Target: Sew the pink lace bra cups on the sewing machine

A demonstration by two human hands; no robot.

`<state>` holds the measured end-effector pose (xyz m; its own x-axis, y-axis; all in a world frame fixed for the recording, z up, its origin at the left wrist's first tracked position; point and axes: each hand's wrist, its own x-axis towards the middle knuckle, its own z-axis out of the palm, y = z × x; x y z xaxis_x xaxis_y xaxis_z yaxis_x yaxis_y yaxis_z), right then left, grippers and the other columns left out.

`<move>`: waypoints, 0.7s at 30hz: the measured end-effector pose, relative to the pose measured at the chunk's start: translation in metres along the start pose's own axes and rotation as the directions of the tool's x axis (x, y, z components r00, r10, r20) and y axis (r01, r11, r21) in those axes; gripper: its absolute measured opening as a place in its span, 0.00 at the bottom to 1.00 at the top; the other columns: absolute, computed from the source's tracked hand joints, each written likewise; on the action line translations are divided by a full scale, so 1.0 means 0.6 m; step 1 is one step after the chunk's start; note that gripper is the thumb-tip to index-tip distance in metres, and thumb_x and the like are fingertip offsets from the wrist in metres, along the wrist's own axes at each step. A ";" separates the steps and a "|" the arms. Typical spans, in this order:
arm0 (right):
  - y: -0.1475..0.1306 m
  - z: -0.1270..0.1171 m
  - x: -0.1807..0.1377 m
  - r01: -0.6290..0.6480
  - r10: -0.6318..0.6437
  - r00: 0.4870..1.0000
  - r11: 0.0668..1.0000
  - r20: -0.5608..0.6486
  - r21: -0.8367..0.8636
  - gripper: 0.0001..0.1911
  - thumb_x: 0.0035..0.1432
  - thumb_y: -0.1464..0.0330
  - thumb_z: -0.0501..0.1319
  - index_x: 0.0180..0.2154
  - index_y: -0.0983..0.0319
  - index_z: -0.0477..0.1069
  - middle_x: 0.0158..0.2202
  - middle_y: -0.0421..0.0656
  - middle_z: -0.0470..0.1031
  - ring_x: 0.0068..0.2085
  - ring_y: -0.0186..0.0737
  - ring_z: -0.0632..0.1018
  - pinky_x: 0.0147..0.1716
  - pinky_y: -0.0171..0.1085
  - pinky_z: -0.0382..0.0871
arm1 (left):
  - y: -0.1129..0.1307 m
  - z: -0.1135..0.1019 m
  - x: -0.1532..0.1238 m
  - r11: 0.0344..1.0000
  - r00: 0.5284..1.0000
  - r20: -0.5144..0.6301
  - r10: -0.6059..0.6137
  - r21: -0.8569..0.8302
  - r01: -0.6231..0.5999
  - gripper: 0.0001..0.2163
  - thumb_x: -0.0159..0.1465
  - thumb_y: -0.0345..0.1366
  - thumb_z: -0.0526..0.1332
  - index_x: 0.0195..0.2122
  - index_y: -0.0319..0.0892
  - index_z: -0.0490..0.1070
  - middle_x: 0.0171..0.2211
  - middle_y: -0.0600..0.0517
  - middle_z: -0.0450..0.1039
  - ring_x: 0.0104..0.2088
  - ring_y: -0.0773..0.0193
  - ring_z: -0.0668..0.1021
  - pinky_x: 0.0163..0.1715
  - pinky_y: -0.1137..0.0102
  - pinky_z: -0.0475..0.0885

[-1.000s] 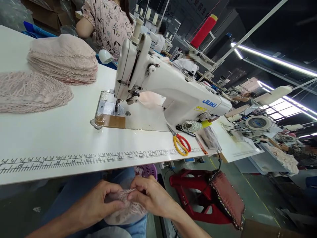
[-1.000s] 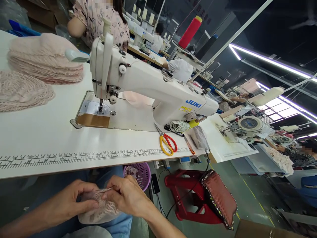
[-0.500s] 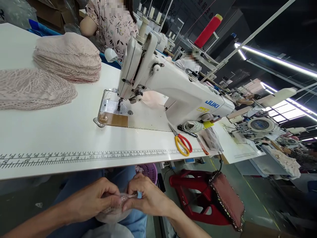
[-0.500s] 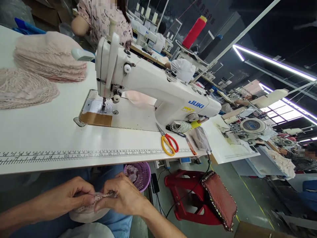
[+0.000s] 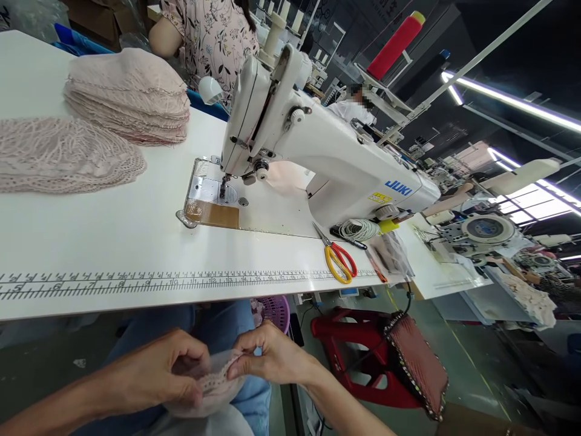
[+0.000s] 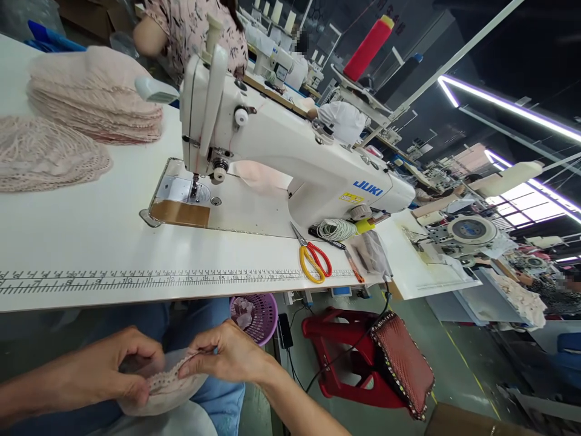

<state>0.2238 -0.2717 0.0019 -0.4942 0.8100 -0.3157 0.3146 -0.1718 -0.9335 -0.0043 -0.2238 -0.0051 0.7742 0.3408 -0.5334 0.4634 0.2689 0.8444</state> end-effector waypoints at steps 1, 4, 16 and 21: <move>0.001 -0.001 -0.001 -0.010 0.010 1.000 1.000 -0.002 0.013 0.27 0.51 0.46 0.65 0.31 0.65 0.80 0.25 0.43 0.77 0.27 0.34 0.74 0.29 0.30 0.67 | 0.003 0.000 -0.003 0.999 1.000 -0.012 -0.022 0.031 0.023 0.09 0.48 0.36 0.63 0.20 0.43 0.62 0.22 0.59 0.55 0.27 0.65 0.61 0.25 0.73 0.53; 0.004 -0.003 -0.002 -0.038 0.038 0.999 0.999 -0.023 0.038 0.27 0.51 0.46 0.66 0.29 0.66 0.78 0.24 0.41 0.74 0.26 0.32 0.71 0.27 0.30 0.65 | 0.011 -0.003 -0.009 0.993 1.000 -0.015 -0.025 0.113 0.026 0.10 0.47 0.35 0.64 0.20 0.43 0.61 0.23 0.59 0.56 0.28 0.65 0.62 0.25 0.73 0.52; 0.004 -0.012 -0.008 -0.064 0.064 0.998 0.998 0.006 -0.007 0.25 0.54 0.48 0.64 0.26 0.65 0.71 0.23 0.37 0.67 0.25 0.30 0.66 0.25 0.29 0.58 | -0.006 0.006 0.002 0.995 1.000 -0.010 -0.018 -0.103 0.016 0.08 0.55 0.40 0.62 0.26 0.42 0.66 0.19 0.61 0.58 0.22 0.68 0.60 0.22 0.73 0.53; 0.006 -0.009 -0.009 -0.076 0.076 0.997 0.997 0.012 0.004 0.26 0.54 0.46 0.64 0.27 0.65 0.72 0.22 0.37 0.68 0.25 0.30 0.66 0.25 0.29 0.60 | -0.008 0.009 0.005 0.992 0.999 -0.037 0.030 -0.119 -0.034 0.10 0.57 0.42 0.61 0.26 0.41 0.68 0.19 0.59 0.59 0.23 0.68 0.59 0.23 0.73 0.53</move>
<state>0.2319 -0.2735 0.0012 -0.4784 0.7880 -0.3875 0.3480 -0.2350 -0.9076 -0.0021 -0.2293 -0.0106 0.7716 0.3816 -0.5090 0.3816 0.3627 0.8502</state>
